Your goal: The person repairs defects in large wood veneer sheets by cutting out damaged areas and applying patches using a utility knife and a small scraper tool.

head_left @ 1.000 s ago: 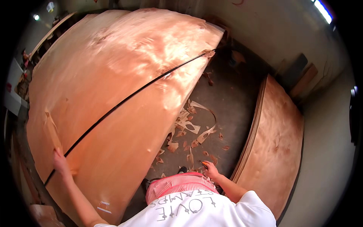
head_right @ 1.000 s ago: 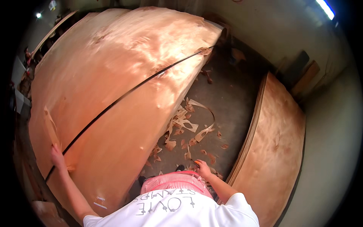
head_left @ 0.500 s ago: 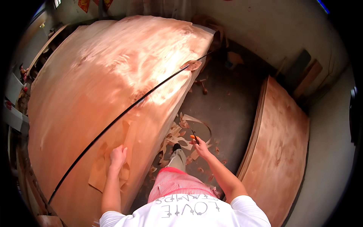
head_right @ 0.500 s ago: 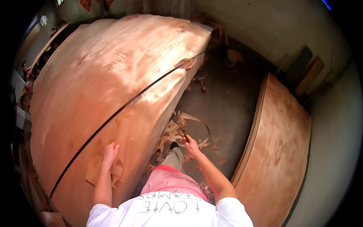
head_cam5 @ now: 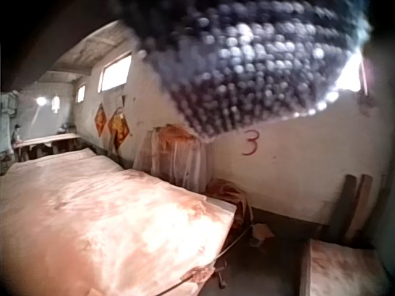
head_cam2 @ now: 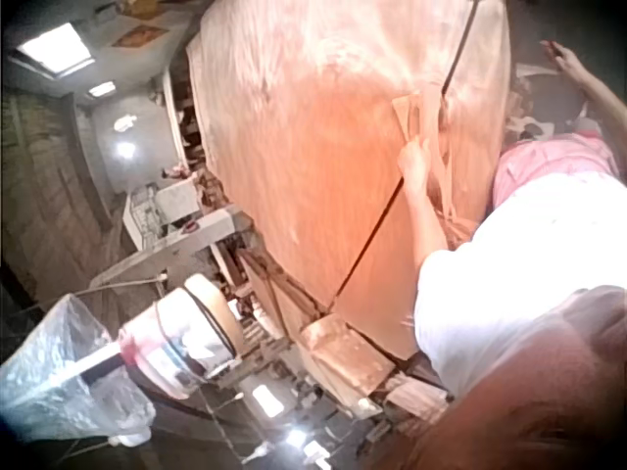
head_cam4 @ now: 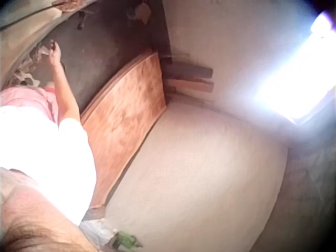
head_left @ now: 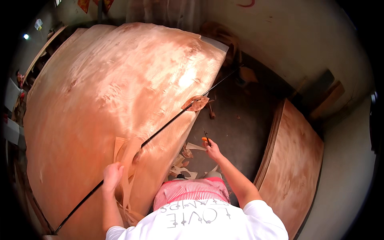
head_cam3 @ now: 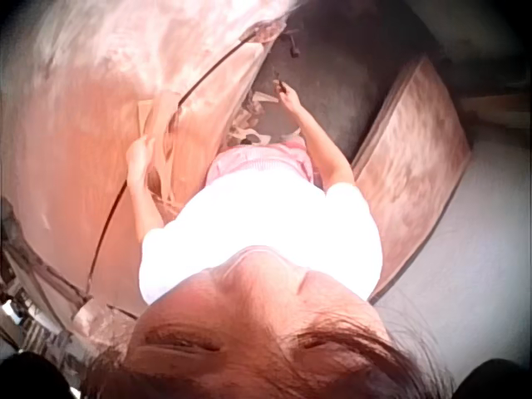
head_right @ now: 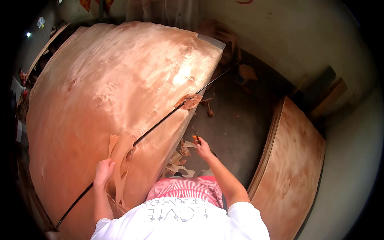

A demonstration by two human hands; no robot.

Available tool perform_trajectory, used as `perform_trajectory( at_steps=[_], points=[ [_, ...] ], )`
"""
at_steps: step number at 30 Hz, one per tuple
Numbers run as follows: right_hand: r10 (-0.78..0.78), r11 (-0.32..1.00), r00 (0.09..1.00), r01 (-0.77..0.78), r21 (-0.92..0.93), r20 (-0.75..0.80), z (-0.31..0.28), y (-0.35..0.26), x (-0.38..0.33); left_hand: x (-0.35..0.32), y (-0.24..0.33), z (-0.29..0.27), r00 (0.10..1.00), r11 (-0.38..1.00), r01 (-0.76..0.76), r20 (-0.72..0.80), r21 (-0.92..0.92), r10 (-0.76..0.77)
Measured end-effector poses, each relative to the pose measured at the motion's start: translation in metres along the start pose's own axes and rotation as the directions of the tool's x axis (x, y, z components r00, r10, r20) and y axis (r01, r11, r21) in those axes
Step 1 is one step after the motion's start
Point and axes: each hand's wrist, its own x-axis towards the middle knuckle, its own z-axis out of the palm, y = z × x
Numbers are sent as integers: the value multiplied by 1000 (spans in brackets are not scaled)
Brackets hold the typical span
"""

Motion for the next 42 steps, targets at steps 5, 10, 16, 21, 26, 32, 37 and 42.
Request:
perform_trajectory(
  at_steps=[5,10,16,21,26,32,37,42],
  points=[
    [-86,996,993,83,-32,-82,-29,-14,122,29,27,-9,995,999,53,-90,1,-52],
    [133,973,956,-77,216,-260,-64,-54,254,54,75,-3,987,986,159,-46,47,-157],
    [218,886,975,-216,410,42,-107,-75,359,104,139,2,963,961,260,45,95,-265],
    [210,896,921,-316,313,327,-111,-116,411,167,197,-4,919,919,372,90,131,-385],
    [-274,920,822,72,386,500,-40,-244,510,213,244,8,888,889,447,67,102,-454],
    [-594,512,731,665,-544,335,-38,-215,572,242,249,14,870,870,492,-62,28,-490],
    [-575,346,766,547,-762,288,-107,-176,562,254,231,10,800,836,544,-256,-72,-542],
    [-525,290,786,526,-800,326,-157,-182,545,280,220,-1,722,830,494,-409,-260,-558]
  ],
)
